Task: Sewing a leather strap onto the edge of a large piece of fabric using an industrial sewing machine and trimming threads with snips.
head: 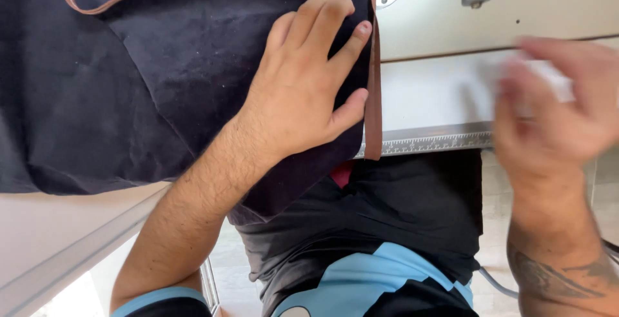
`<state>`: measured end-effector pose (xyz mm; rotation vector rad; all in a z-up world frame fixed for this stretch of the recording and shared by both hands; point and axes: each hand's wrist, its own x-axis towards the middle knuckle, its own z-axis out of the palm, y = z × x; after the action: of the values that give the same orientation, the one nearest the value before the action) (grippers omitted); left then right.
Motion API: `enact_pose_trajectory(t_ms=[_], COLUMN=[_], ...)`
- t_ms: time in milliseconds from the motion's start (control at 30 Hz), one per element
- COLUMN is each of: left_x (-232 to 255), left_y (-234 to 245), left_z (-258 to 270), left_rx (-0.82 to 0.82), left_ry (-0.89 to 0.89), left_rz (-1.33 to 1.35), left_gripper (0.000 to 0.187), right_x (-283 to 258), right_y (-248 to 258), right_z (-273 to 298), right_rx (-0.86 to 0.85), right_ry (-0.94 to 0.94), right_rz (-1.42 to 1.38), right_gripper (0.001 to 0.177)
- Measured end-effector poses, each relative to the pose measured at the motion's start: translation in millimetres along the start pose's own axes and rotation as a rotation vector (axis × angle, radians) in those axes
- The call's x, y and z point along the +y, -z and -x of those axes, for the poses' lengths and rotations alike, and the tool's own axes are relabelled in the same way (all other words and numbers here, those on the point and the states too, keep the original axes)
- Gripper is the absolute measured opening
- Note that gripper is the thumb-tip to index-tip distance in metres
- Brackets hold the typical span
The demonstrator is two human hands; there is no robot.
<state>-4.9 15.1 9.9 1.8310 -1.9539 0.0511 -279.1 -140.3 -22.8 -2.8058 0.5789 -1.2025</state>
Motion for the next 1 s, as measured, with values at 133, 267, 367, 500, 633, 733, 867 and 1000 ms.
enact_pose_trajectory(t_ms=[133,267,367,500,633,733,867,1000], left_x=[-4.9,-8.0,-7.2,-5.8,-4.8,-2.9,-4.1,-1.6], left_y=[2.5,-2.3,-4.3,-4.4,-2.9,-0.7,-0.8,0.0], left_z=[5.4,10.9,8.4,7.9,6.9,7.4,5.8,3.9], left_rx=[0.029,0.065,0.112,0.113,0.114,0.118,0.134,0.122], left_ry=[-0.045,-0.035,-0.06,-0.069,-0.078,-0.085,-0.106,-0.087], left_rz=[0.025,0.085,0.076,0.031,-0.003,0.026,0.028,0.024], left_gripper=[0.055,0.053,0.045,0.043,0.046,0.045,0.043,0.044], right_x=[-61.1,-63.9,-65.6,-56.9,-39.8,-49.7,-48.3,-46.8], right_y=[-21.7,-26.0,-23.7,-25.5,-34.5,-36.6,-39.7,-41.9], right_z=[-52.9,-51.8,-50.9,-55.3,-71.5,-74.7,-72.5,-72.8], right_rx=[-0.322,-0.289,-0.297,-0.336,-0.369,-0.402,-0.398,-0.349], right_ry=[0.335,0.383,0.365,0.298,0.138,0.152,0.189,0.267], right_rz=[-0.223,-0.209,-0.208,-0.282,-0.362,-0.374,-0.324,-0.235], right_gripper=[0.014,0.011,0.018,0.019,0.03,0.03,0.032,0.025])
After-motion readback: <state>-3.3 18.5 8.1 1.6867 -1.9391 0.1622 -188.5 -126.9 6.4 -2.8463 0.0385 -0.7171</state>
